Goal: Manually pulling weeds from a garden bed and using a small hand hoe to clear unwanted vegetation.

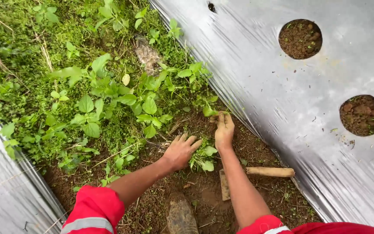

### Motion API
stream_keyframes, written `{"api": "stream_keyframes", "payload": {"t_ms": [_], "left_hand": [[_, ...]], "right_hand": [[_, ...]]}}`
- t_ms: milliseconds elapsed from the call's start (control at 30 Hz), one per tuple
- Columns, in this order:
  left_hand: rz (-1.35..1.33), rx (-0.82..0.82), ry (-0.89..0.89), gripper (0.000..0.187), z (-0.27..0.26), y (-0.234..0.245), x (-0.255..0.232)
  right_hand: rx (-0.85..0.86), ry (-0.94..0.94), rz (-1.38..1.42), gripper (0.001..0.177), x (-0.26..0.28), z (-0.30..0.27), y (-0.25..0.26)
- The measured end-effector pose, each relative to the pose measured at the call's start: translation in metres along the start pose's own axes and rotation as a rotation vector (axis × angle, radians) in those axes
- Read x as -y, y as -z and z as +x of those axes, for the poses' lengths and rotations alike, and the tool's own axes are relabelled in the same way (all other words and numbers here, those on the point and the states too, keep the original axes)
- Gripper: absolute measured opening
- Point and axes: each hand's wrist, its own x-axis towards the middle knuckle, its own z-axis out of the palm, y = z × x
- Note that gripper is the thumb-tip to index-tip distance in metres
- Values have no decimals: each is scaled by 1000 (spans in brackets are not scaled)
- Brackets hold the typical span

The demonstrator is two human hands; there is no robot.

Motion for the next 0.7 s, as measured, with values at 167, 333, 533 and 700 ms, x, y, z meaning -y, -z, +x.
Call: {"api": "stream_keyframes", "payload": {"t_ms": [167,333,533,700], "left_hand": [[-16,-20,18,101,-5,1,-3],[-70,-29,19,106,-5,-3,-3],[-188,14,47,106,-14,9,-7],[-179,-32,100,104,-25,28,-20]], "right_hand": [[-84,63,-3,26,18,-27,-2],[-32,47,-20,28,47,-65,15],[236,-187,-296,24,50,-69,10],[417,-61,-839,29,27,-58,3]]}}
